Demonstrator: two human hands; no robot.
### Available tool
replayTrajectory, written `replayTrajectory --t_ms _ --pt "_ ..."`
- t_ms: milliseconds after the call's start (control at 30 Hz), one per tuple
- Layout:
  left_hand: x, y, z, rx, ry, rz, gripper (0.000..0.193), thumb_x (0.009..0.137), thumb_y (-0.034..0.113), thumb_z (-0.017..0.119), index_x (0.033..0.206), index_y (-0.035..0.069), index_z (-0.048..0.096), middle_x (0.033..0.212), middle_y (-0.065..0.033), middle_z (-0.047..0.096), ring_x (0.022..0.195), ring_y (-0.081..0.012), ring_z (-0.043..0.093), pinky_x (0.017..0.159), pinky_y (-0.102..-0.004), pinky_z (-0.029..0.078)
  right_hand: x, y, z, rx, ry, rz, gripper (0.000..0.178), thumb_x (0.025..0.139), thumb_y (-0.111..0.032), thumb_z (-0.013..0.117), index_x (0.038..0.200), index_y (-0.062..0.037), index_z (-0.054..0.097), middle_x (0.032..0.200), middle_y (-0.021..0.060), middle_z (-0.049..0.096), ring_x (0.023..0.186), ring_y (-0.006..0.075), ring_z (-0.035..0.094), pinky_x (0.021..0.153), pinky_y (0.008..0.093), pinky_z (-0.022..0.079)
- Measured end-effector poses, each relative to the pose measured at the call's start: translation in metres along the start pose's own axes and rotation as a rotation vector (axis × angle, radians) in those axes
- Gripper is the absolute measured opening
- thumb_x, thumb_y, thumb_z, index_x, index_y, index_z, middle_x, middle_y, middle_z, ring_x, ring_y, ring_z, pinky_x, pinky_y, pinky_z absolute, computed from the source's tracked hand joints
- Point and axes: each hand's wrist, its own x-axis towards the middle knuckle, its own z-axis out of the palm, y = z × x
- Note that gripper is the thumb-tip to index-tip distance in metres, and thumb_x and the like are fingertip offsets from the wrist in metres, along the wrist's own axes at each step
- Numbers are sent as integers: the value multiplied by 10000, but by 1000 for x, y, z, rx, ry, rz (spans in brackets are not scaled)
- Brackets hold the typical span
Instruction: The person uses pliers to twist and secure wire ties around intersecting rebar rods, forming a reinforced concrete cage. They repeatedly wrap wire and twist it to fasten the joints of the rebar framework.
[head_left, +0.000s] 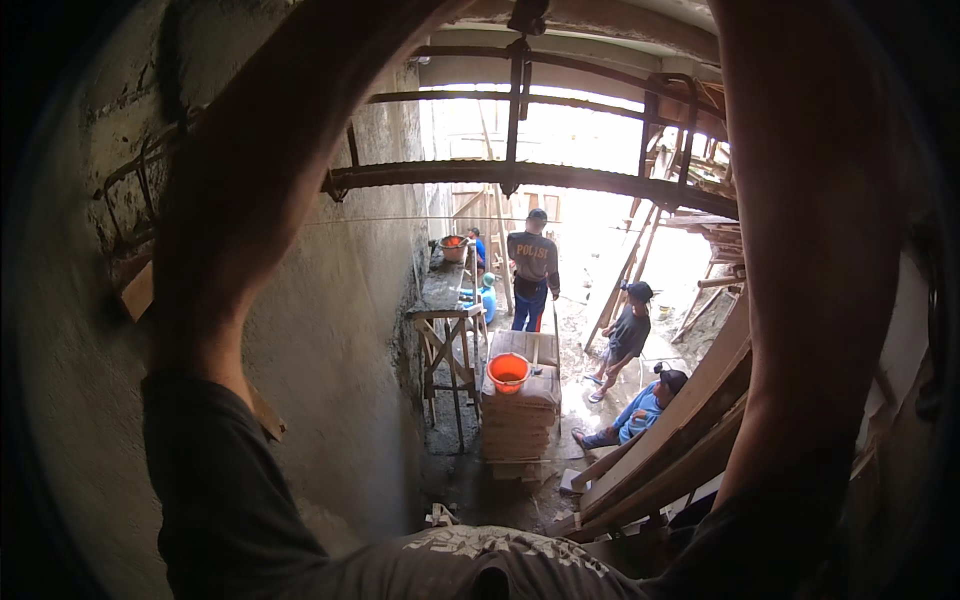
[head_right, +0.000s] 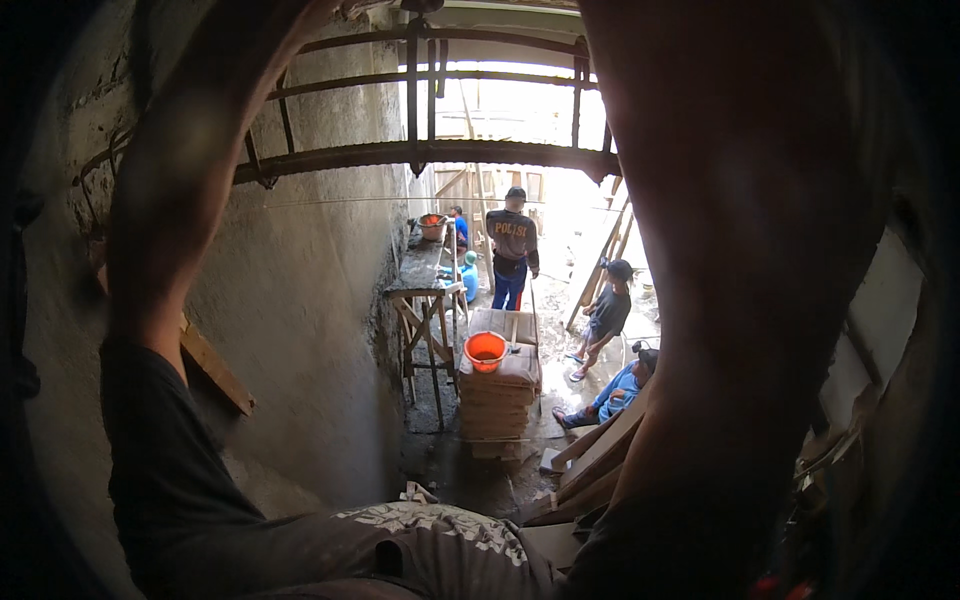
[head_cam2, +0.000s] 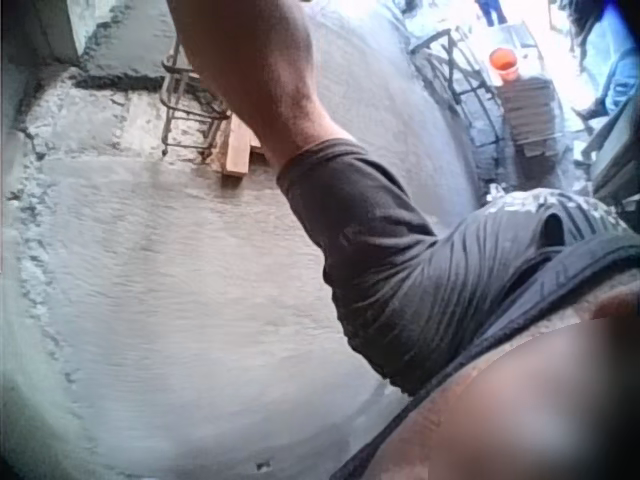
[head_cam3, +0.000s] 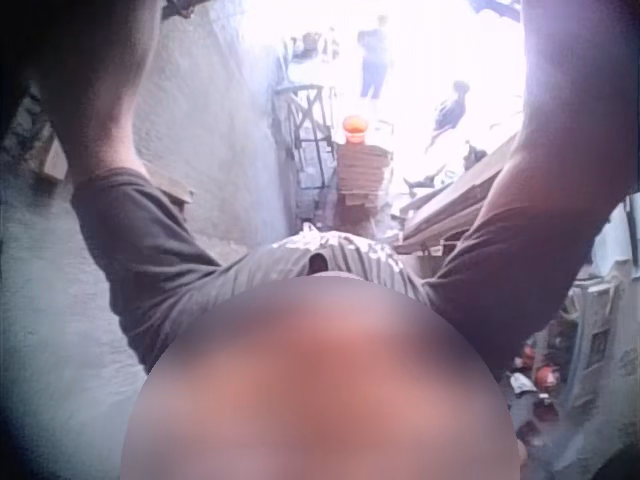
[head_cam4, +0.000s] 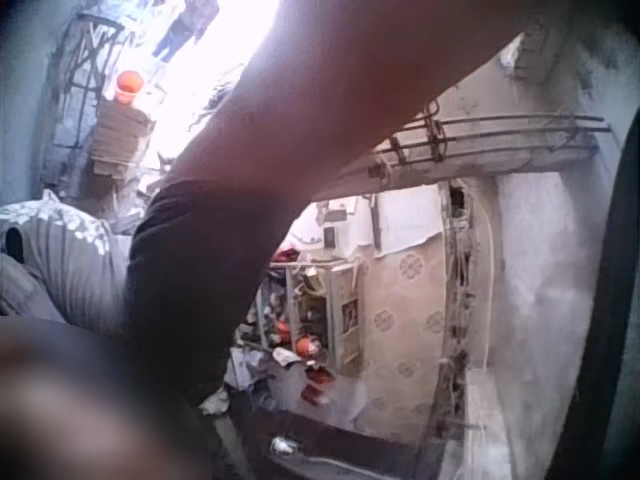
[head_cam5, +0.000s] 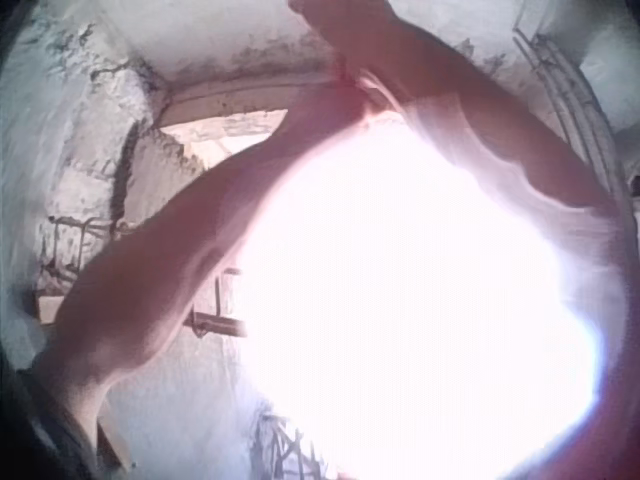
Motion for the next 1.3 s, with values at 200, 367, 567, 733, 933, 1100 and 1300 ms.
replayTrajectory --t_ms 200,367,567,733,933,1100,1300 --pt "-6 3 3 -8 -3 2 527 940 267 695 1421 111 546 936 -153 678 761 -237 667 625 -379 558 -17 1 6 -224 -43 78 497 970 -334 680 1283 -36 433 1054 153 575 1002 290 599 910 470 506" --pt "-2 3 5 -21 -6 9 525 941 267 692 1422 113 546 927 -152 679 752 -237 668 617 -378 560 -25 0 9 -387 -84 107 447 984 -334 657 1238 -34 444 1024 144 565 970 280 589 885 459 499" --pt "-1 6 7 -36 17 27 523 943 267 690 1423 116 545 917 -151 681 740 -236 669 607 -376 561 -35 2 18 -526 -126 139 395 1001 -334 629 1185 -30 456 988 132 553 931 267 576 855 446 491" --pt "1 9 9 -43 35 45 522 945 267 687 1424 119 544 908 -150 682 731 -235 671 599 -375 563 -44 4 21 -612 -152 155 359 1015 -334 605 1141 -27 466 957 123 543 899 257 566 830 435 485" --pt "4 8 13 -53 51 55 520 947 267 685 1426 122 544 898 -149 683 720 -234 672 589 -374 564 -55 5 20 -676 -170 172 329 1032 -333 577 1088 -24 478 921 111 531 861 244 553 800 422 477" --pt "5 11 17 -65 82 56 518 948 266 682 1427 125 543 889 -149 684 710 -234 673 581 -373 566 -64 6 24 -683 -173 196 318 1047 -333 554 1043 -21 489 891 102 521 829 234 543 775 411 471" --pt "-8 36 26 -68 127 73 517 950 266 680 1428 128 542 879 -148 685 699 -233 675 572 -372 567 -105 -5 9 -618 -94 179 324 1063 -333 526 990 -18 501 855 90 509 790 221 530 745 398 463"
